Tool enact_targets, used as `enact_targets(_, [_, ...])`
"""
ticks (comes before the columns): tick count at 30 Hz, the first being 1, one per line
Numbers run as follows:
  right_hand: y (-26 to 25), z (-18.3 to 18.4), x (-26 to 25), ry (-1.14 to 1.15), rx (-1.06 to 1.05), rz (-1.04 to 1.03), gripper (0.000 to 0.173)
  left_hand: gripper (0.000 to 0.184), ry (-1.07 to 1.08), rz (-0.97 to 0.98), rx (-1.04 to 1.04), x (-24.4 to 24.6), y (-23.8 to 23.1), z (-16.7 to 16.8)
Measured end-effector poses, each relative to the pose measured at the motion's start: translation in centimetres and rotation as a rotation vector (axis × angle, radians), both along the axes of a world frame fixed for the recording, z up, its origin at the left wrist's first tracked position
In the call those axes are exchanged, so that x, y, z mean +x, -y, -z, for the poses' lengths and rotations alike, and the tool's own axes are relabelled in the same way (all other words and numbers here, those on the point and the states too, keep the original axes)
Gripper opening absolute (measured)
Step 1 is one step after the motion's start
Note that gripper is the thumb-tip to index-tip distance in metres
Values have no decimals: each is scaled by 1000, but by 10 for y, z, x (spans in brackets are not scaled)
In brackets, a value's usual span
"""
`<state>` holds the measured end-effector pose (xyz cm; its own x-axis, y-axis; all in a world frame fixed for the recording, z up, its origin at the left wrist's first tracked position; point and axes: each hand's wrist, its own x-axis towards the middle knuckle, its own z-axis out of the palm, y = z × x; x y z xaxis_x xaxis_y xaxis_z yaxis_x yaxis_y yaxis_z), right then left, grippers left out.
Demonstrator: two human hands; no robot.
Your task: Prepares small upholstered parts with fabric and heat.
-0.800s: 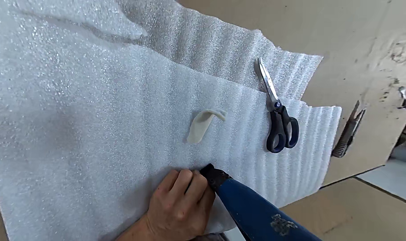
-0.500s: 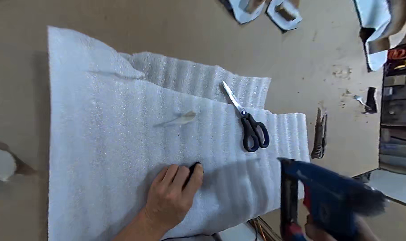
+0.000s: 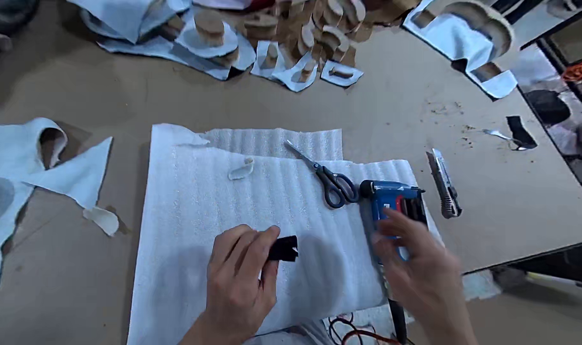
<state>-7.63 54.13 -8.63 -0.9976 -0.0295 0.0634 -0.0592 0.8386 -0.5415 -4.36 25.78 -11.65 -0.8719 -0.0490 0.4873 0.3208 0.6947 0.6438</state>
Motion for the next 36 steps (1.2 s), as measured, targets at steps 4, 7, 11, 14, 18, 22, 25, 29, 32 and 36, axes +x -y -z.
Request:
enact_targets(4, [67, -25, 19, -81, -585, -349, 38, 24, -168, 99, 26, 8, -6, -41])
enact_targets(7, [80, -37, 19, -158, -770, -535, 32, 20, -142, 188, 132, 16, -9, -59])
enact_targets(11, [79, -44, 19, -182, -939, -633, 19, 4, -137, 238, 263, 24, -8, -76])
enact_targets(14, [83, -50, 25, -254, -986, -653, 17, 12, -316, 197, 187, 28, -9, -80])
enact_targets(18, [88, -58, 32, -304, -1026, -639, 17, 27, -416, 185, 122, 32, -7, -80])
enact_targets(22, [94, -63, 44, -79, -1191, -346, 13, 45, -247, 276, 106, 35, -5, -77])
enact_targets(25, [100, -64, 47, 99, -1352, -185, 11, 29, -90, 274, 298, 38, -11, -74])
enact_targets(29, [96, -64, 47, 62, -1317, -285, 22, 35, 253, 334, 790, 37, -10, -90])
enact_targets(32, [96, -65, 49, 32, -1269, -263, 20, 40, 351, 389, 938, 35, -7, -94])
enact_targets(36, [98, -67, 56, 13, -1283, -271, 21, 34, 268, 383, 789, 39, -7, -93])
